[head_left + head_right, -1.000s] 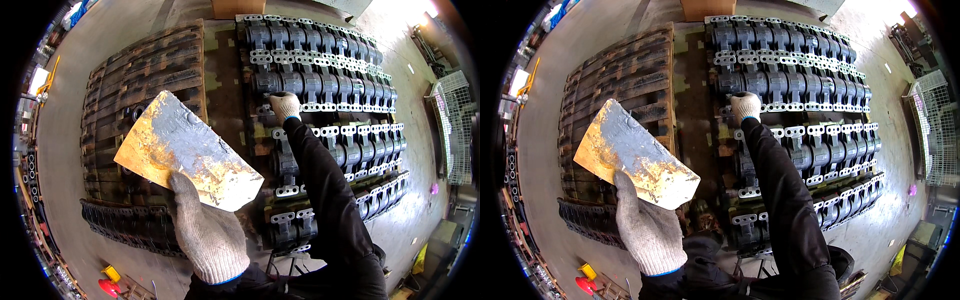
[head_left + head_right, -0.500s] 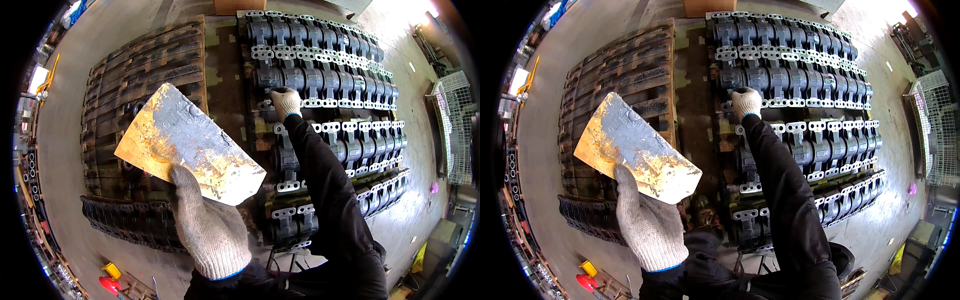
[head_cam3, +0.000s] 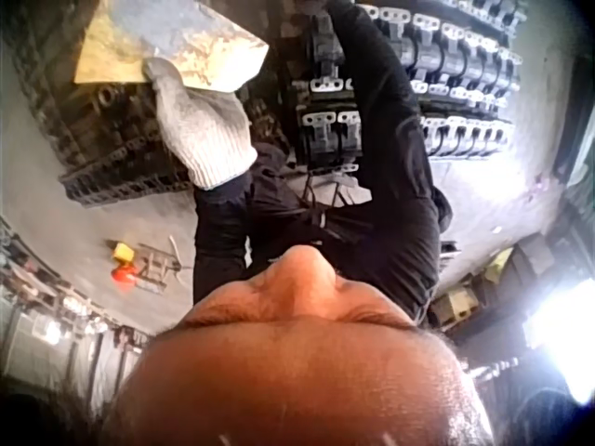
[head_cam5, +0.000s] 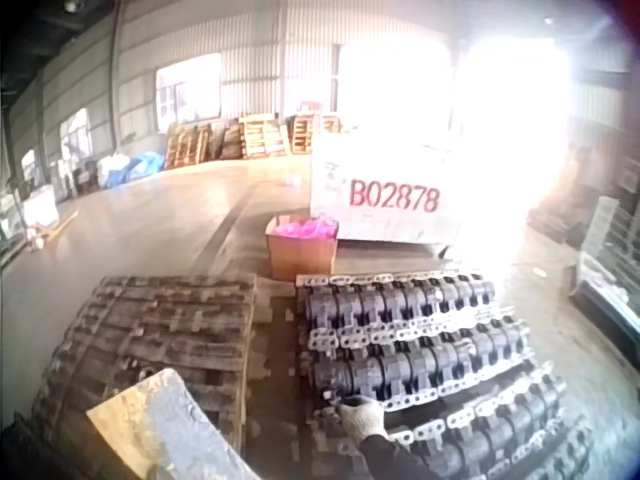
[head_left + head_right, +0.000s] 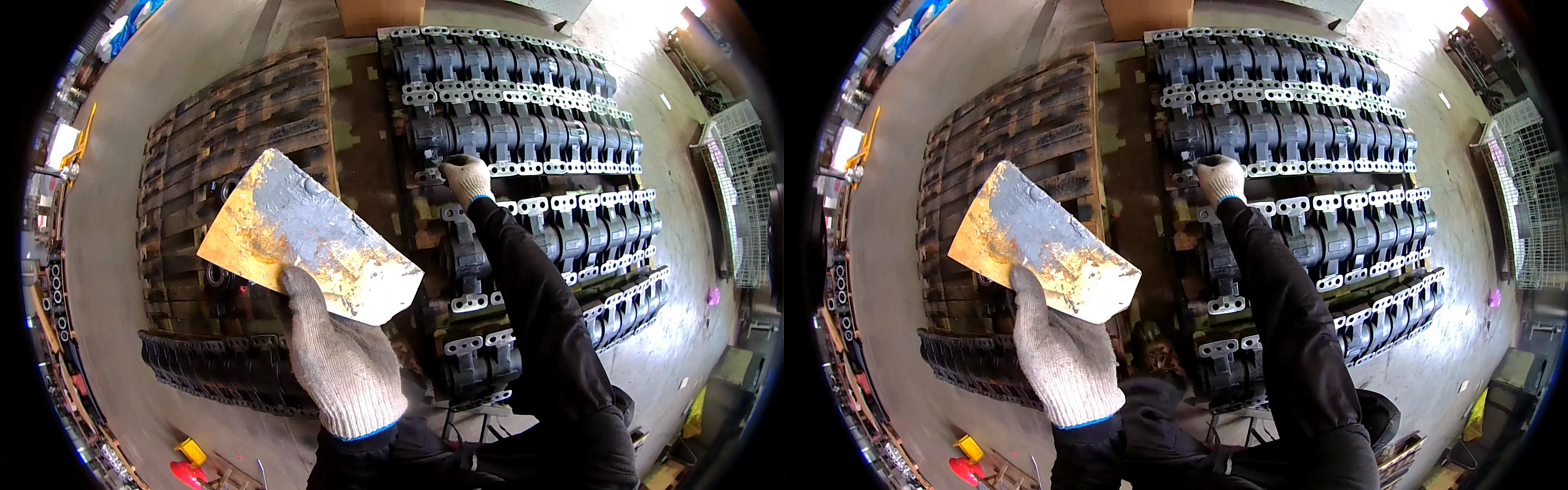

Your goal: The person applies a grey compound to the surface of black mechanical parts arranged on a wooden pallet using a flat metal scraper. They repeatedly scoop the compound from the scraper and spread it onto the parts. The person moves around the pallet to reach different sections and eventually walks to a workbench to wipe the scraper.

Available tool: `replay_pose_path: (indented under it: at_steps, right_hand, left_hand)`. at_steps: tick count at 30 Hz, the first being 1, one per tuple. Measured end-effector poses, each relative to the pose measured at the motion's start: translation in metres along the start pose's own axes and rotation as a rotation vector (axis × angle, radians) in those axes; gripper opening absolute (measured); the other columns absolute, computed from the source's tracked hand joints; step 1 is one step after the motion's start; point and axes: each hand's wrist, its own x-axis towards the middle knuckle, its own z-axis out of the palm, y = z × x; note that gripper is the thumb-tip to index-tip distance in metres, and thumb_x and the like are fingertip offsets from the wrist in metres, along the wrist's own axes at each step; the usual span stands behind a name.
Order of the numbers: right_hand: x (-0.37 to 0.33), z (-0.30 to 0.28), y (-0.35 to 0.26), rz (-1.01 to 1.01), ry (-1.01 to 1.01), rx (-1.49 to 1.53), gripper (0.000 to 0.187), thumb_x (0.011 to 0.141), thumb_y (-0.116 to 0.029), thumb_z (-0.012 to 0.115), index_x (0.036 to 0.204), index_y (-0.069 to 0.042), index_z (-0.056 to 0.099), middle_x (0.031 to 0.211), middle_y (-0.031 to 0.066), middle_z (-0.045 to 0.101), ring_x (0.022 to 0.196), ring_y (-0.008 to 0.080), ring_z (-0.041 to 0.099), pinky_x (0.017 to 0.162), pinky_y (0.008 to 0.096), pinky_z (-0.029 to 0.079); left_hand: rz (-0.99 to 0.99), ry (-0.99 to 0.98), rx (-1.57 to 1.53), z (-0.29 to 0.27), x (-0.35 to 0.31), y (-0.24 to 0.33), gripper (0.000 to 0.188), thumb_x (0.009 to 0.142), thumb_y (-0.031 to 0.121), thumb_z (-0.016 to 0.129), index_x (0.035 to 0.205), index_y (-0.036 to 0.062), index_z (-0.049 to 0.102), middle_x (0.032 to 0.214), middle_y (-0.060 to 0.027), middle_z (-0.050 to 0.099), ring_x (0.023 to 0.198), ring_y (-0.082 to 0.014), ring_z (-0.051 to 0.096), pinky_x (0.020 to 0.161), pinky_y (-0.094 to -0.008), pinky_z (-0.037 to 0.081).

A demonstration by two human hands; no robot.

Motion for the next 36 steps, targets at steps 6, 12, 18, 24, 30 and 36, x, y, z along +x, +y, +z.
replay_pose_path:
  at_steps: [6, 12, 18, 24, 30, 36]
  right_hand:
    - [0.011, 0.016, -0.009, -0.081, 0.050, -0.039, 0.029, 0.083, -0.026, 0.076, 0.099, -0.001, 0.075, 0.094, 0.0167, 0.076, 0.090, 0.0291, 0.073, 0.081, 0.0353, 0.055]
    - [0.015, 0.022, 0.011, -0.042, 0.082, -0.275, 0.026, 0.080, -0.023, 0.067, 0.096, -0.004, 0.076, 0.094, 0.0200, 0.074, 0.095, 0.0350, 0.071, 0.086, 0.0388, 0.056]
    - [-0.049, -0.008, 0.004, -0.088, -0.103, 0.175, 0.029, 0.086, -0.023, 0.069, 0.102, 0.000, 0.073, 0.092, 0.0179, 0.075, 0.088, 0.0266, 0.073, 0.079, 0.0347, 0.056]
    - [-0.153, -0.098, -0.017, -0.007, -0.164, 0.188, 0.026, 0.092, -0.014, 0.069, 0.110, 0.004, 0.069, 0.101, 0.0110, 0.075, 0.088, 0.0161, 0.069, 0.081, 0.0306, 0.055]
    - [-0.217, -0.180, -0.044, 0.046, -0.076, 0.225, 0.028, 0.094, -0.010, 0.069, 0.119, 0.004, 0.065, 0.110, 0.0096, 0.072, 0.101, 0.0138, 0.065, 0.091, 0.0280, 0.051]
    - [-0.313, -0.211, -0.052, -0.120, -0.035, 0.187, 0.032, 0.093, -0.011, 0.070, 0.120, 0.004, 0.063, 0.113, 0.0122, 0.072, 0.103, 0.0162, 0.066, 0.094, 0.0304, 0.052]
  left_hand:
    - [0.011, -0.034, 0.013, -0.002, -0.001, -0.001, 0.059, 0.103, 0.033, 0.058, 0.148, 0.0003, 0.039, 0.140, -0.0131, 0.054, 0.126, -0.0233, 0.056, 0.106, -0.0424, 0.049]
    - [-0.012, -0.027, 0.064, -0.004, -0.001, -0.004, 0.057, 0.104, 0.034, 0.055, 0.147, 0.0001, 0.039, 0.140, -0.0130, 0.054, 0.125, -0.0235, 0.058, 0.103, -0.0429, 0.052]
    - [0.001, -0.099, 0.088, -0.012, 0.003, -0.007, 0.057, 0.104, 0.037, 0.055, 0.148, 0.0019, 0.040, 0.142, -0.0117, 0.053, 0.127, -0.0246, 0.056, 0.105, -0.0437, 0.049]
    - [-0.026, -0.169, 0.104, -0.015, 0.001, -0.006, 0.057, 0.105, 0.037, 0.052, 0.150, 0.0038, 0.039, 0.145, -0.0107, 0.052, 0.130, -0.0251, 0.053, 0.109, -0.0447, 0.044]
    - [-0.099, -0.222, 0.124, -0.011, -0.031, 0.001, 0.060, 0.104, 0.039, 0.054, 0.148, 0.0008, 0.040, 0.144, -0.0137, 0.052, 0.130, -0.0281, 0.053, 0.109, -0.0451, 0.043]
    - [-0.185, -0.279, 0.149, -0.046, -0.096, -0.008, 0.058, 0.103, 0.042, 0.055, 0.141, -0.0014, 0.047, 0.137, -0.0143, 0.058, 0.123, -0.0292, 0.058, 0.106, -0.0456, 0.045]
